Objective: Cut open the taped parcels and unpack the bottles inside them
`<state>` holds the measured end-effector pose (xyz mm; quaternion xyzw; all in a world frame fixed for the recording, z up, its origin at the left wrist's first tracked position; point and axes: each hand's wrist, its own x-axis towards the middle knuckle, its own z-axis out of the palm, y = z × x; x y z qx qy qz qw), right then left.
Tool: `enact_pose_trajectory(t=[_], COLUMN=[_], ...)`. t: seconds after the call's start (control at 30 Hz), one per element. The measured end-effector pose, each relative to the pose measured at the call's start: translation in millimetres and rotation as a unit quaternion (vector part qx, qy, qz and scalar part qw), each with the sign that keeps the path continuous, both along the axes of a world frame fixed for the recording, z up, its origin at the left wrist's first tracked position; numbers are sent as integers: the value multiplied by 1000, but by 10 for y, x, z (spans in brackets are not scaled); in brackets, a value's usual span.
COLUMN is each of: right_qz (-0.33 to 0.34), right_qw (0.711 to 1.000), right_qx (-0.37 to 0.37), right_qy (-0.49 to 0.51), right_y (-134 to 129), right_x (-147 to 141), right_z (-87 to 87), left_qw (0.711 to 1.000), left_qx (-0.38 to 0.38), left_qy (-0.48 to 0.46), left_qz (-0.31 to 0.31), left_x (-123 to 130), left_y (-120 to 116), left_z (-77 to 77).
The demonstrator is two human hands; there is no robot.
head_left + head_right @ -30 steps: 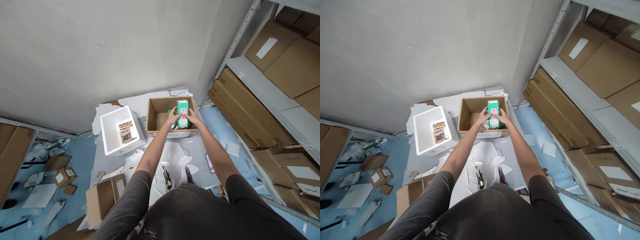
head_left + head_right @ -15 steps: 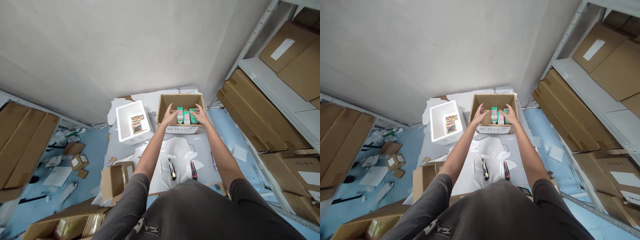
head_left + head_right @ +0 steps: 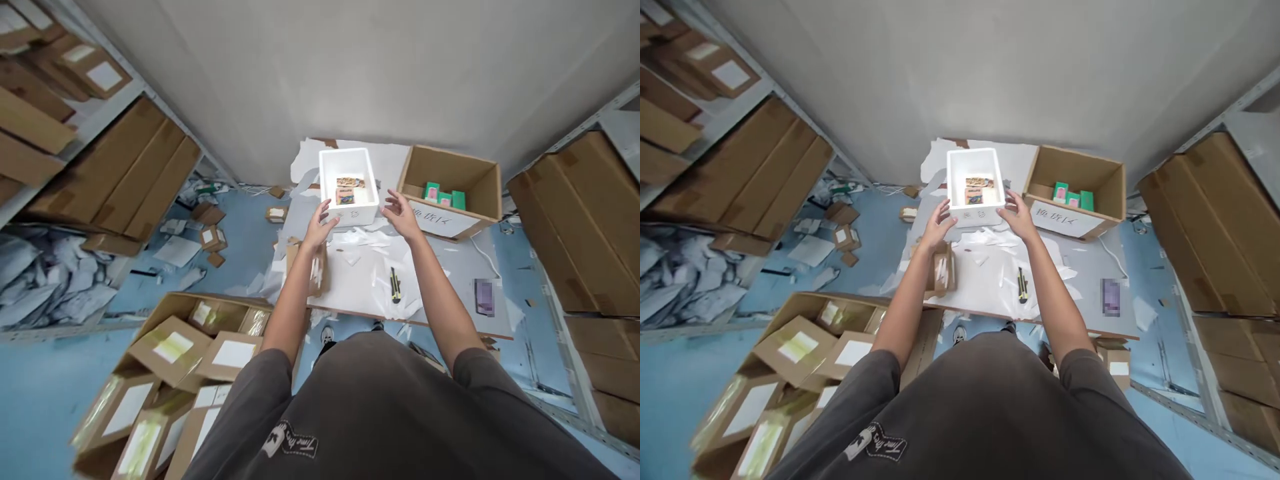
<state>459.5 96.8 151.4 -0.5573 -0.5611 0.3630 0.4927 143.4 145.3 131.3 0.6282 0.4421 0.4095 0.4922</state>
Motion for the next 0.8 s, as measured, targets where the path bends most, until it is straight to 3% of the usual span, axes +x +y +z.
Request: enact_pose_trajectory(t=[0.1, 0.17, 0.23, 0.33, 0.47, 0.6, 0.7, 0.8], right_qz=[42, 67, 93, 125, 144, 113, 100, 96], right_qw=[998, 995, 987, 964, 921, 903, 894, 900], right_qx=[-20, -44, -68, -106, -178, -232, -271, -256], right_qy=[-30, -67, -115, -209, -314, -342, -341, -340], right_y=[-151, -271, -422, -701, -1113, -1491, -1690, -1779], right_x=[-973, -1531, -1977, -2408, -2602, -2587, -2598, -2646], right_z=[-143, -305, -507, -853, -1325, -1679, -1809, -1825], left_qw=[998, 994, 990, 973, 930, 909, 902, 906], left_qx=[-46, -64, -61, -63, -96, -48, -12, 6], left_qy=[49, 85, 125, 216, 338, 385, 396, 394], left_qz=[18, 11, -9, -50, -104, -152, -172, -156], left_x=[-843, -1255, -1523, -1680, -1647, -1615, -1634, -1668], left_y=[-407, -670, -911, -1218, -1527, -1710, -1769, -1790], left_z=[-216, -391, -585, -886, -1234, -1475, -1581, -1585])
